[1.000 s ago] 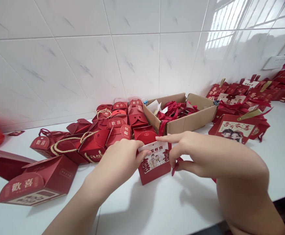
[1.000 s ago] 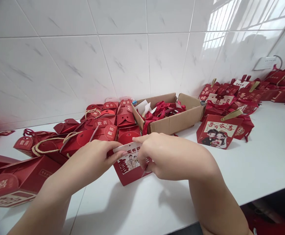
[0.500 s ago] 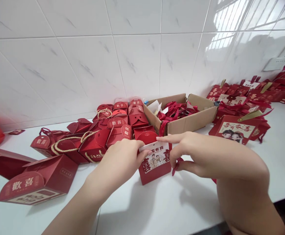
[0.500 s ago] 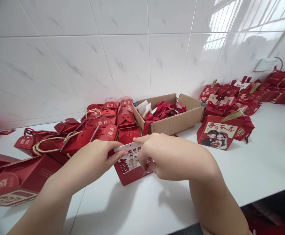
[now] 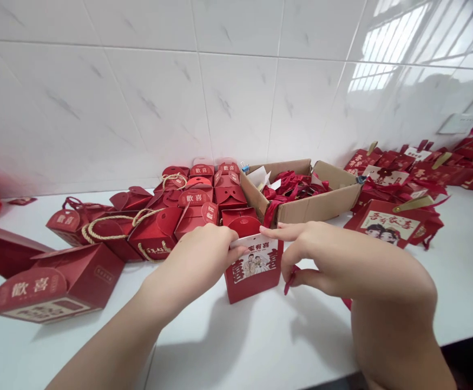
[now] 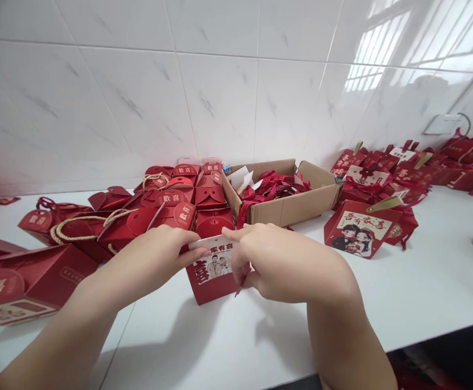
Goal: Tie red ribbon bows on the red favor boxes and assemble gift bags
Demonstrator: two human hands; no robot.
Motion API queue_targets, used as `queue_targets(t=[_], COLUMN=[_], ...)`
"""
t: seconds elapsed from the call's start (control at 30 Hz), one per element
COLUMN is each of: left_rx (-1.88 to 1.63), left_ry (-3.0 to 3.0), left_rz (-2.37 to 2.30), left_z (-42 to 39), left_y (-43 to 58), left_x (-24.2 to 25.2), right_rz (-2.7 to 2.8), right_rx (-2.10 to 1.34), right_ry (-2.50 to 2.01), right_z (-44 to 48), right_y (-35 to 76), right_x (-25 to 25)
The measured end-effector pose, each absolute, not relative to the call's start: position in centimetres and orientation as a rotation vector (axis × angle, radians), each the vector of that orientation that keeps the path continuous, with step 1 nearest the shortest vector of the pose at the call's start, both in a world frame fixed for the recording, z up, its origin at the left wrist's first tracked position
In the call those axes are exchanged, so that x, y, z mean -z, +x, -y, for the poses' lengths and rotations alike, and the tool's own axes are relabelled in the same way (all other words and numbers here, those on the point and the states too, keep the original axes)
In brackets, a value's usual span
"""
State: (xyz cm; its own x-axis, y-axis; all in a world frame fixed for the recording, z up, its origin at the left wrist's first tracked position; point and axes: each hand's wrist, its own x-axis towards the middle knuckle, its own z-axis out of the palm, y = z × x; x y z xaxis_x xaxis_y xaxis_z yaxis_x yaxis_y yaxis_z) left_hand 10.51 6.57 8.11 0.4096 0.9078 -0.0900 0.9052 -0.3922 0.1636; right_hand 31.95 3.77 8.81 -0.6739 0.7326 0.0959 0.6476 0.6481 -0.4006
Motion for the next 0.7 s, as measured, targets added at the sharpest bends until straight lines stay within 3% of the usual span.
queue_targets(t=[0.7], left_rx=[-0.135], left_ry=[2.48], left_rz=[-1.563], left_z=[-6.0], left_y=[10.2], left_x=[-7.9], right_rz=[2.475], right_rx=[-0.711], right_ry=[-1.159], right_z=[-7.9], right_y=[29.9], right_x=[-8.1])
